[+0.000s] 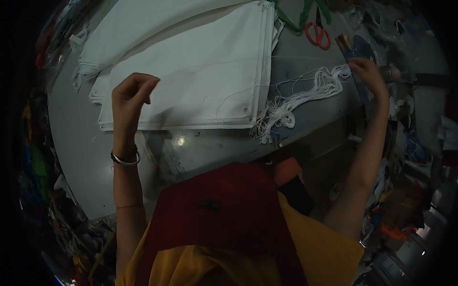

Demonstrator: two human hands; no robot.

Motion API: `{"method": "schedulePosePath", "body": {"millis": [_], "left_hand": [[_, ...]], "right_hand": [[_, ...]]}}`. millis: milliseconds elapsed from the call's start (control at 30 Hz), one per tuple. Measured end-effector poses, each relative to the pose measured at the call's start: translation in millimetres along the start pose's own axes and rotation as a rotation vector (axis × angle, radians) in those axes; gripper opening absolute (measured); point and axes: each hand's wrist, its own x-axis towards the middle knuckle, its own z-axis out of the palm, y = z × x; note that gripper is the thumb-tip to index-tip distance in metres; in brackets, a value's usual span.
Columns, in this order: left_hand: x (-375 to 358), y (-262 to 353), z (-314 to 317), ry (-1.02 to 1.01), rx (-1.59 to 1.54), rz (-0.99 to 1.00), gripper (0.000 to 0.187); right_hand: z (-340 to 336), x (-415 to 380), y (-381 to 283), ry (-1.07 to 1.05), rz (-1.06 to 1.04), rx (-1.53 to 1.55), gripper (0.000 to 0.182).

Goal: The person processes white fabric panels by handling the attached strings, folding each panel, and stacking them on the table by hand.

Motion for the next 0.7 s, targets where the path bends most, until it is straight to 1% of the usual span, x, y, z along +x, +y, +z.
{"method": "schedulePosePath", "body": {"millis": [33, 67, 100, 133, 167, 200, 233, 300, 333, 367, 400, 433, 467, 500, 533, 567, 600, 667, 700], "left_hand": [[0, 1, 10, -0.107, 0.042, 0.032, 0.012], [1, 3, 23, -0.186, 0.106, 0.072, 0.011], [0, 5, 39, -0.265, 0.169, 0.110, 0.010], [1, 9, 55, -0.266, 0.165, 0.099, 0.010], [3, 15, 69, -0.276, 0.227, 0.147, 0.011], [5, 17, 79, -0.291, 0.288, 0.198, 0.011], [7, 14, 84, -0.304, 0.285, 0.195, 0.011], [11, 7, 91, -0.169, -0.007, 0.266, 0.012], [8, 3, 90, -0.118, 0.018, 0.179, 0.015], [4, -6, 89, -0.118, 0.016, 0.183, 0.015], [-1, -20, 88, -0.113, 0.321, 0.347, 0.017], [-8, -33, 88, -0.106, 0.626, 0.502, 0.020], [-16, -37, 93, -0.233, 0.630, 0.389, 0.020], [-18, -41, 96, -0.234, 0.627, 0.385, 0.020], [-20, -41, 99, -0.210, 0.566, 0.460, 0.018], [-21, -42, 101, -0.187, 0.502, 0.533, 0.017], [-27, -40, 101, -0.190, 0.498, 0.533, 0.017], [-49, -33, 97, -0.460, 0.377, 0.594, 0.013], [-65, -30, 93, -0.463, 0.377, 0.593, 0.013]], "right_hand": [[7, 0, 11, 0.048, -0.275, -0.543, 0.019], [12, 1, -23, -0.011, -0.228, -0.238, 0.021], [21, 4, -86, -0.072, -0.175, 0.067, 0.023], [28, -1, -142, -0.227, -0.214, 0.308, 0.024], [39, -14, -195, -0.358, -0.241, 0.535, 0.024], [50, -25, -231, -0.481, -0.261, 0.764, 0.024], [61, -27, -244, -0.479, -0.248, 0.766, 0.024], [76, -29, -254, -0.574, -0.299, 0.854, 0.023], [77, -24, -243, -0.574, -0.297, 0.854, 0.023], [74, -13, -221, -0.480, -0.246, 0.729, 0.024], [69, -3, -202, -0.386, -0.196, 0.605, 0.024], [64, 2, -187, -0.387, -0.197, 0.603, 0.024], [58, 6, -176, -0.286, -0.176, 0.628, 0.024], [56, 7, -167, -0.184, -0.155, 0.651, 0.023], [53, 5, -170, -0.186, -0.150, 0.650, 0.023], [45, 2, -177, -0.048, -0.071, 0.715, 0.023], [38, 0, -181, 0.093, 0.005, 0.775, 0.022], [25, 0, -184, 0.128, 0.026, 0.762, 0.022], [23, 0, -184, 0.161, 0.046, 0.753, 0.022]]}}
